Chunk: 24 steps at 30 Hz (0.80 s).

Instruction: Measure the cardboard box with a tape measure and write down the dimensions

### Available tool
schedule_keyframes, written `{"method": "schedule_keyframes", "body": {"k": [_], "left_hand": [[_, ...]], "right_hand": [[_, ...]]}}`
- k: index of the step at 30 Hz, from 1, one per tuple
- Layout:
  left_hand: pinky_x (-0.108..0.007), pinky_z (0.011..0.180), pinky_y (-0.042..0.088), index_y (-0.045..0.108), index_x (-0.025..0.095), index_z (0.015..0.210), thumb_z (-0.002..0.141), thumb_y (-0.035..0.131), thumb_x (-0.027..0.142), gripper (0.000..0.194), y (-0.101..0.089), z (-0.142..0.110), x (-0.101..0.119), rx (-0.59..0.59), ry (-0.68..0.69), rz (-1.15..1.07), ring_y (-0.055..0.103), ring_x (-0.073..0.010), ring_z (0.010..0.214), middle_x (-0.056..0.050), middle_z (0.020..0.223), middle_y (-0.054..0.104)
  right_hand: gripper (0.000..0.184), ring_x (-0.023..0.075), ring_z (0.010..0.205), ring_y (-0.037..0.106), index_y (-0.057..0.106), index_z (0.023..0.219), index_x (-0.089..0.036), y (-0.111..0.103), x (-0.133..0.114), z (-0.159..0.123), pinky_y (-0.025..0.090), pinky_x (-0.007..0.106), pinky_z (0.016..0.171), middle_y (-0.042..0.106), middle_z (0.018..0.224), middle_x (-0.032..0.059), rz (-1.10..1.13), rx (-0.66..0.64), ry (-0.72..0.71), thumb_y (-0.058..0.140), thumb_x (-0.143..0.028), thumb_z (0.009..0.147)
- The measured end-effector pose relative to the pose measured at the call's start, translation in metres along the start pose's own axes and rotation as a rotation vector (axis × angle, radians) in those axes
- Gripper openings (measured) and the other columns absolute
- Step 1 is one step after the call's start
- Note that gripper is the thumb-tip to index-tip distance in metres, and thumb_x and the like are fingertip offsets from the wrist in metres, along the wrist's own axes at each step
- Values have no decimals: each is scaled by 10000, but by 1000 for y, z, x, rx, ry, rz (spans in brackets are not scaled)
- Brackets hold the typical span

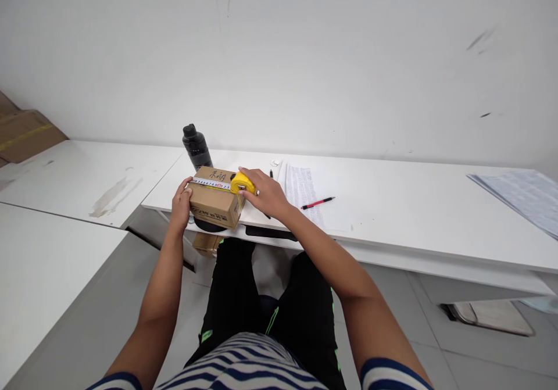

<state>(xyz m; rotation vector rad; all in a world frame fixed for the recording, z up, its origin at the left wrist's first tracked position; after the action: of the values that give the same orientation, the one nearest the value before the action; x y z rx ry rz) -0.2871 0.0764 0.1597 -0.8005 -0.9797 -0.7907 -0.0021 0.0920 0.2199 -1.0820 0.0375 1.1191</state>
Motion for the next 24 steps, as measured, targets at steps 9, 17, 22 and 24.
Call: {"method": "schedule_keyframes", "body": {"k": [9, 17, 22, 24], "left_hand": [[-380, 1160, 367, 617, 188, 1327, 894, 514, 339, 470, 1, 0, -7, 0, 4, -57, 522, -264, 1325, -74, 1414, 601], [-383, 1177, 363, 568, 208, 1406, 895, 563, 420, 553, 1, -6, -8, -27, -14, -159, 473, -279, 1393, -67, 1501, 531], [-379, 1134, 413, 464, 229, 1488, 883, 596, 436, 652, 3, -3, -6, -37, -54, -160, 513, -270, 1355, -87, 1498, 526], [-390, 1119, 424, 435, 215, 1494, 882, 597, 401, 660, 0, 0, -4, 14, -59, -116, 545, -260, 1314, -116, 1462, 548]], "right_hand": [[564, 289, 1246, 569, 434, 1462, -218, 42, -29, 47, 512, 410, 947, 551, 1433, 117, -59, -134, -56, 568, -315, 923], [590, 284, 1197, 595, 395, 1483, -208, 84, -52, 83, 486, 411, 962, 540, 1451, 114, -30, -163, -70, 572, -289, 926], [603, 280, 1243, 570, 389, 1478, -206, 89, -49, 91, 451, 410, 1017, 521, 1475, 126, 53, -128, -51, 597, -296, 919], [584, 273, 1248, 566, 411, 1454, -202, 84, -48, 90, 451, 403, 1021, 532, 1464, 115, 96, -105, -59, 606, -306, 914]]}}
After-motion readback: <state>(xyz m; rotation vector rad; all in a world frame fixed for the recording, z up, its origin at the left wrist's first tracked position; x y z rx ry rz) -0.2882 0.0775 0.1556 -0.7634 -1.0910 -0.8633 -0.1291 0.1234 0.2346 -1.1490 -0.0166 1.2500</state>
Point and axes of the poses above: each hand's wrist, its own z-axis towards the middle knuckle, its own y-axis out of the palm, x = y × z, the point moved 6 cm from there along z, towards the middle knuckle
